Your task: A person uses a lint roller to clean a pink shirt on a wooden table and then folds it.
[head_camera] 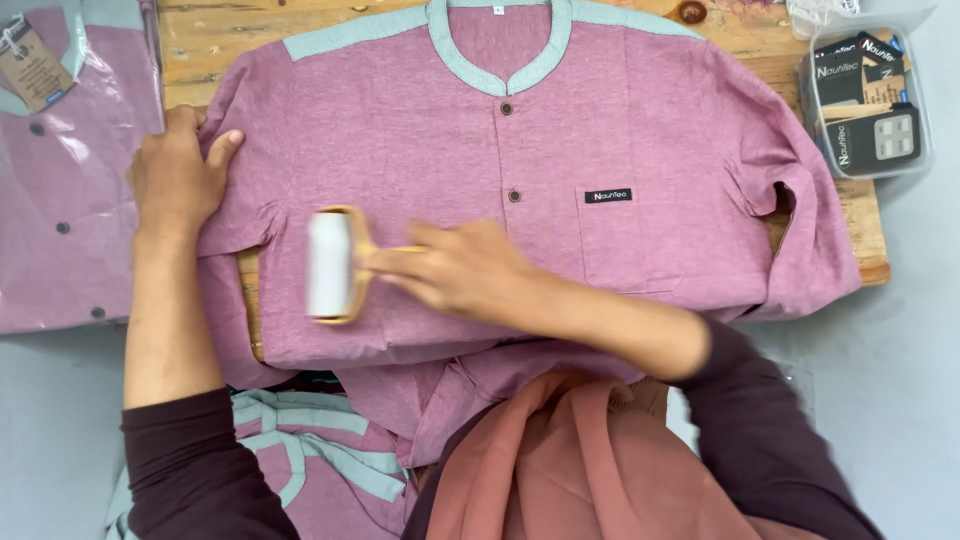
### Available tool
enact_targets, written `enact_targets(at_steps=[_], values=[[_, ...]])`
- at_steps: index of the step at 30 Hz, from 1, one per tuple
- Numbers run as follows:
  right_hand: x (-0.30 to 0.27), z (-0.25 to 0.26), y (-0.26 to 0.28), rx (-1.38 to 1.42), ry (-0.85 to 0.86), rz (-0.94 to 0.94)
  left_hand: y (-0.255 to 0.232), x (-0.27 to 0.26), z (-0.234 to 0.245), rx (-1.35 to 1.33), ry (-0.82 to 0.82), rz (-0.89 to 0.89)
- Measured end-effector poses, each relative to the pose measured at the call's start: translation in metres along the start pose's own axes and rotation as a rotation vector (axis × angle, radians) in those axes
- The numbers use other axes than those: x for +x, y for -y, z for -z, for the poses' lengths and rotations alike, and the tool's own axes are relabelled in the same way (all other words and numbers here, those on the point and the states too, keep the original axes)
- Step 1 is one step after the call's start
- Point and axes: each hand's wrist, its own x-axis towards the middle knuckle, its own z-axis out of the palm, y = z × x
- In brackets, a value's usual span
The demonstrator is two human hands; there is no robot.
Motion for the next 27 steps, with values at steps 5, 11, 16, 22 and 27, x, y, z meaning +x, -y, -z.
enact_targets(at_steps=[5,11,16,22,27], values=[[0.034,-0.024,0.015,0.185,0.184,-0.096,-0.002,0.006,0.004,0.031,0.033,0.007],[-0.047,0.076,-0.037,0.049,0.185,-0.085,0.014,0.008,-0.007,-0.049,0.001,-0.062],[-0.066,0.128,-0.054,-0.207,0.235,-0.179,0.022,0.011,-0.016,-0.002,-0.003,-0.106],[0.018,0.032,-0.051,-0.024,0.099,-0.121,0.022,0.011,-0.015,-0.003,-0.017,-0.094],[0.085,-0.034,-0.030,0.185,0.113,-0.220,0.012,0.007,-0.012,0.037,-0.011,0.017]])
